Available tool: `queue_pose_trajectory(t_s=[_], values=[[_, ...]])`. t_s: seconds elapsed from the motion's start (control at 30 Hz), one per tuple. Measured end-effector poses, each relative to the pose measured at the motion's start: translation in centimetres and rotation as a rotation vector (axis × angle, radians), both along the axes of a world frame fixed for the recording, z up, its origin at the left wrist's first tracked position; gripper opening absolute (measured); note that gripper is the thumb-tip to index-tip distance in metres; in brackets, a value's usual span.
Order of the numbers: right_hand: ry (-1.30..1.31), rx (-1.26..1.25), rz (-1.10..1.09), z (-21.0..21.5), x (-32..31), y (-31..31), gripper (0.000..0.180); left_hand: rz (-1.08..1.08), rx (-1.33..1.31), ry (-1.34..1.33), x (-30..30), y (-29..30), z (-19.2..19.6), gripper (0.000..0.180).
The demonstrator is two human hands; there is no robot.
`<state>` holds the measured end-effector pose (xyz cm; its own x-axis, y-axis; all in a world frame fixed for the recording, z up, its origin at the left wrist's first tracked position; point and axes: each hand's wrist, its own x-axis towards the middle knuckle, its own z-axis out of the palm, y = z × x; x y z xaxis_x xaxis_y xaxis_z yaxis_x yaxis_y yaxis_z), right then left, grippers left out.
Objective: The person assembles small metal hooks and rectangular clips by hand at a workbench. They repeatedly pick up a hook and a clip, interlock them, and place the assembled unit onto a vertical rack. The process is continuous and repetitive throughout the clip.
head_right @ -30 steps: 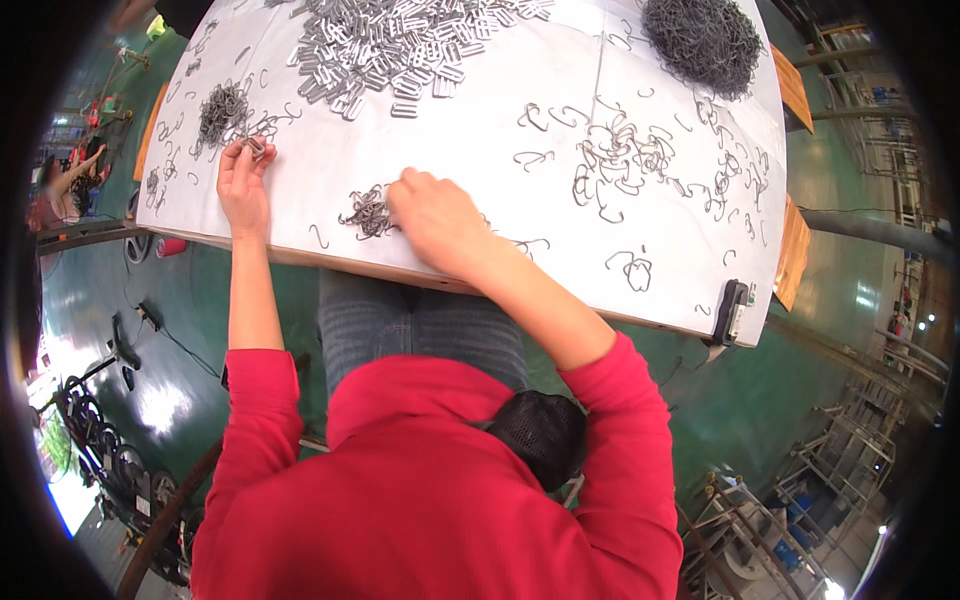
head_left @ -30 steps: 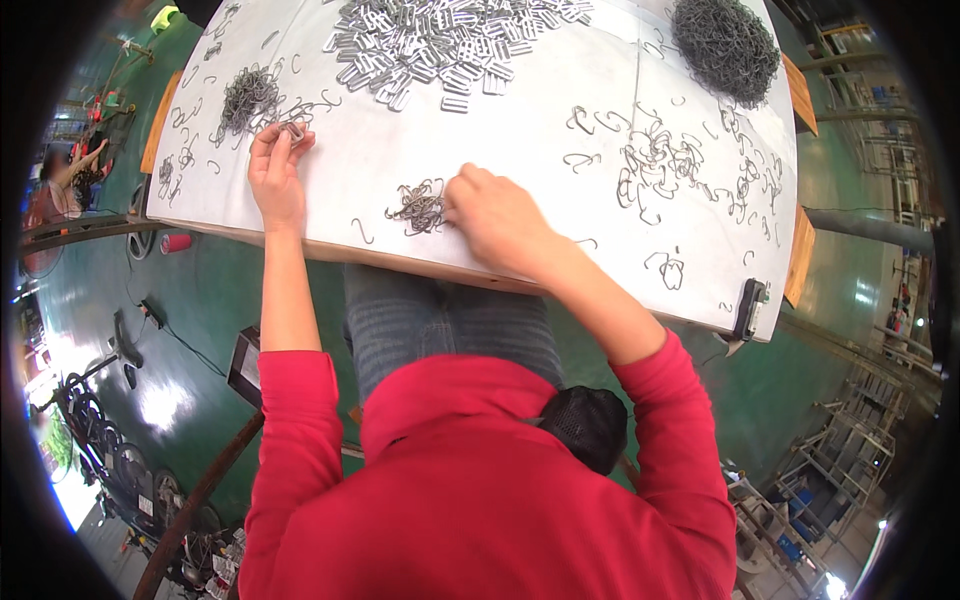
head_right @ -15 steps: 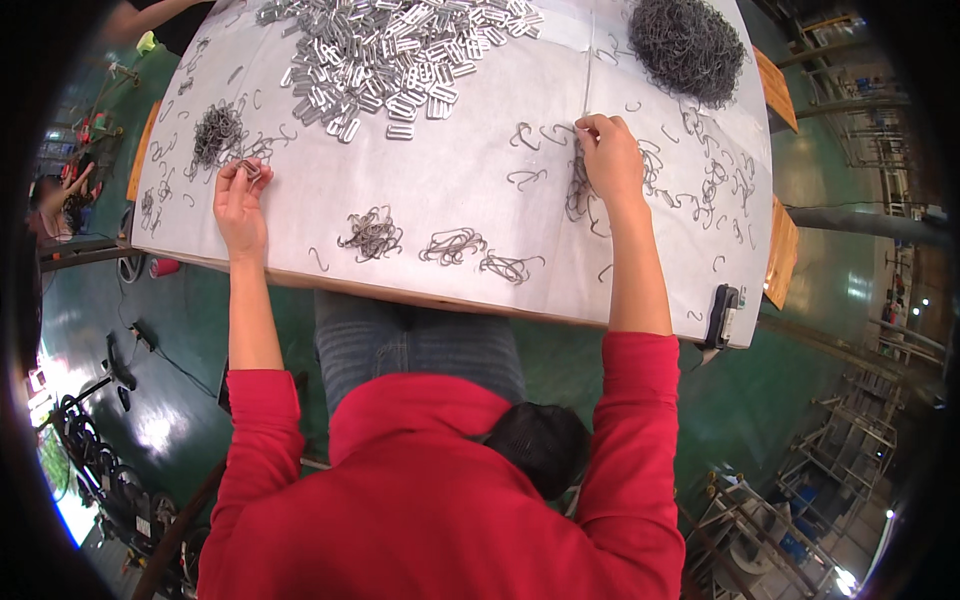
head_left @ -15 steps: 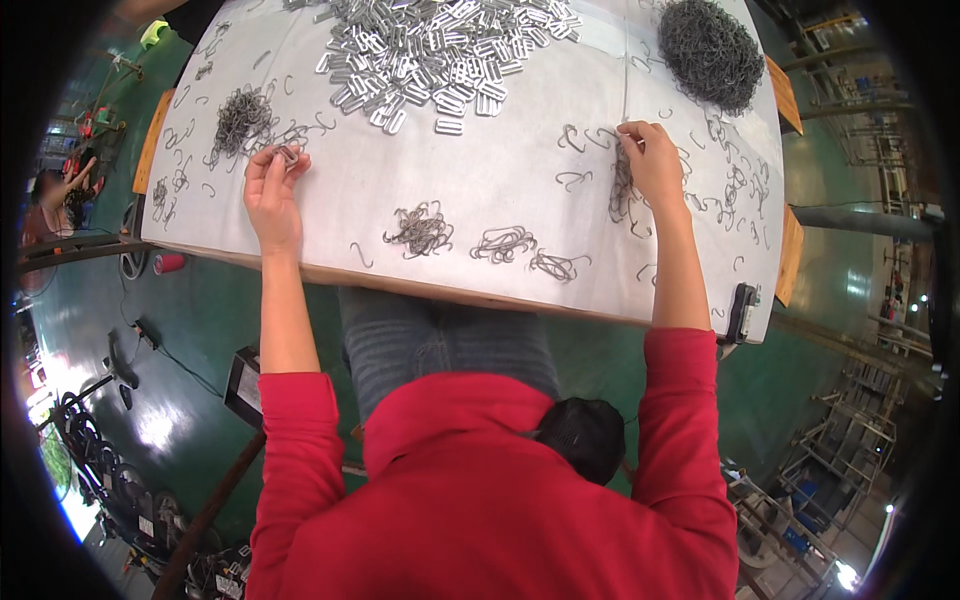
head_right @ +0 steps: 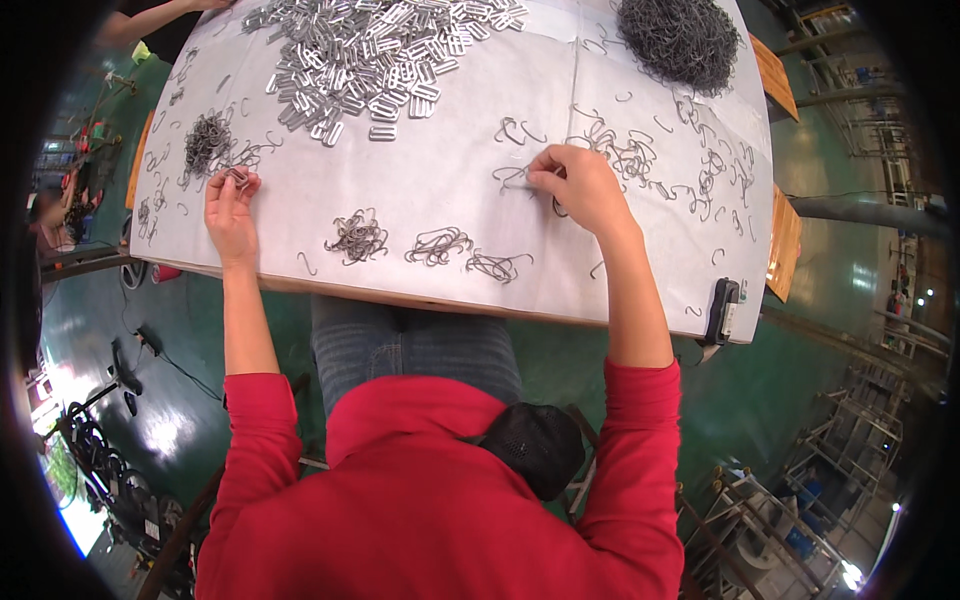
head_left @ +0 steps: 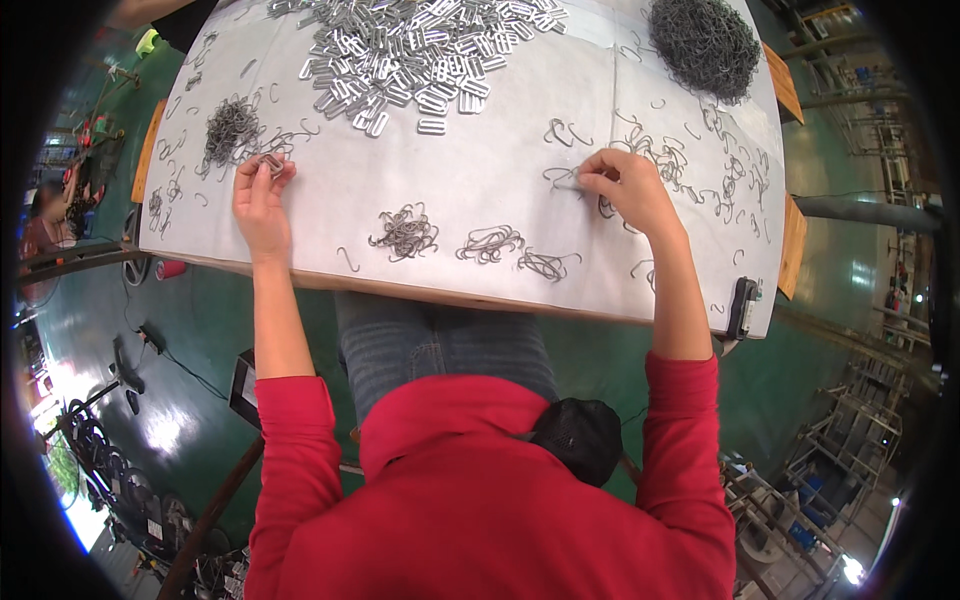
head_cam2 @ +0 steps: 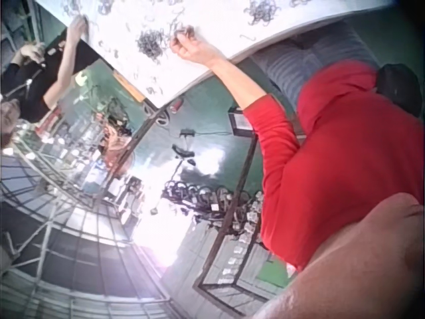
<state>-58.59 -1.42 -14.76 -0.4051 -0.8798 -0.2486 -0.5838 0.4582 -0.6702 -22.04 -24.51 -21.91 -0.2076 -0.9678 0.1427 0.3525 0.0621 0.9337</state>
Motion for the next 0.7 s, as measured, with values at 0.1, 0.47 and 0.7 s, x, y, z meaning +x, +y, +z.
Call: queue_pose_trajectory(t_s=[0.1, 0.47, 0.7], values=[[0.169, -0.132, -0.094, -1.3, -1.0, -1.0, 0.015, -0.004, 0.003, -0.022, -0.1, -0.1, 0.1, 0.013], [0.510, -0.310, -0.128, -2.6, -1.3, -0.8, 0.013, 0.012, -0.024, -0.053, 0.2, -0.2, -0.3, 0.013], [0.474, -0.101, -0.237, -2.3, -6.5, 2.3, 0.011, -0.001, -0.018, -0.077, 0.1, -0.1, -0.2, 0.013]])
